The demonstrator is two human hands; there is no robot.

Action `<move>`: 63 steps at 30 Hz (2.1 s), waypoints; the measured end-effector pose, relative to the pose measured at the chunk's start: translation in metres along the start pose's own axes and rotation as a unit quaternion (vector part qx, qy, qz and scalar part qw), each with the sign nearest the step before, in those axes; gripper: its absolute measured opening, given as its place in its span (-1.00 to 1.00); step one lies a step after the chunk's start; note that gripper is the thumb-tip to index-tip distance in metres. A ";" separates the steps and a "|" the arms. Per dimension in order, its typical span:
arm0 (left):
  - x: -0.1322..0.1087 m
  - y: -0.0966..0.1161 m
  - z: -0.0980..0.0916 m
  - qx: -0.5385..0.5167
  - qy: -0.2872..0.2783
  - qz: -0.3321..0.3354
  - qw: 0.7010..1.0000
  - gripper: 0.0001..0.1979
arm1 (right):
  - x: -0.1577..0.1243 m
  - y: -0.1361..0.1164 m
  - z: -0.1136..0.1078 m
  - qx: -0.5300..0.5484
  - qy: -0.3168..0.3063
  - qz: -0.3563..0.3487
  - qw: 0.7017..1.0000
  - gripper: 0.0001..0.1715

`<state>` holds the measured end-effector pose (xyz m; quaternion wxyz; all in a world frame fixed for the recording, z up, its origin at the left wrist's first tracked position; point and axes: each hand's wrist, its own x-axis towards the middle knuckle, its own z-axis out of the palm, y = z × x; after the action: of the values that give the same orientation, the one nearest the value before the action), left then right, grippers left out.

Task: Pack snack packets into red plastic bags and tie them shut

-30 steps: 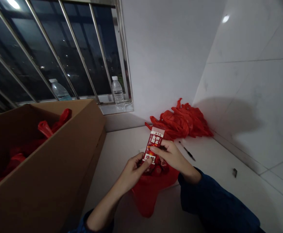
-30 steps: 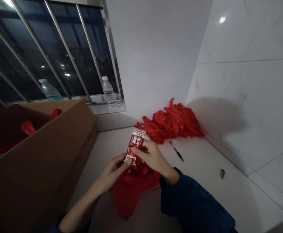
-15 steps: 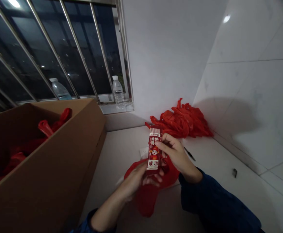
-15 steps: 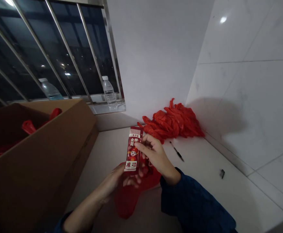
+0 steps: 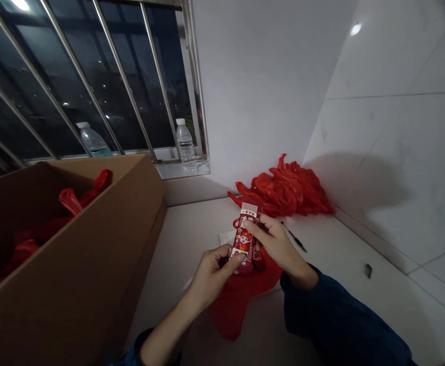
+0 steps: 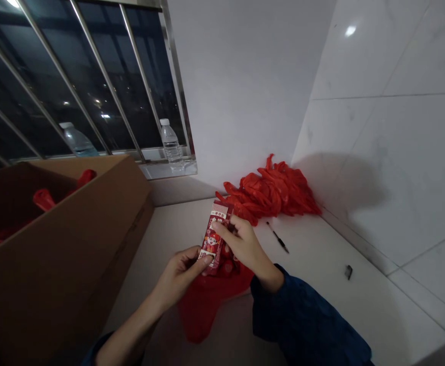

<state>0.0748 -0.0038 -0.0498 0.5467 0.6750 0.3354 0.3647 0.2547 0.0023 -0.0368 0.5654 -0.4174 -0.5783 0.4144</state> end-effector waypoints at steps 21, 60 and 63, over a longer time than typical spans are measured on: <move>0.003 -0.004 -0.002 -0.029 -0.046 -0.010 0.998 -0.79 | 0.002 0.003 0.000 -0.025 0.009 -0.016 1.000 -0.68; 0.005 -0.010 -0.006 0.047 -0.031 -0.026 0.998 -0.74 | 0.008 0.007 -0.016 0.011 0.050 -0.025 0.998 -0.58; 0.005 -0.010 -0.006 0.008 -0.045 -0.036 0.998 -0.75 | 0.008 0.008 -0.016 0.008 0.048 -0.026 0.998 -0.57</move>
<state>0.0717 0.0050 -0.0578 0.5690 0.6824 0.3374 0.3111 0.2708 0.0126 -0.0413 0.6067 -0.4169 -0.5578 0.3834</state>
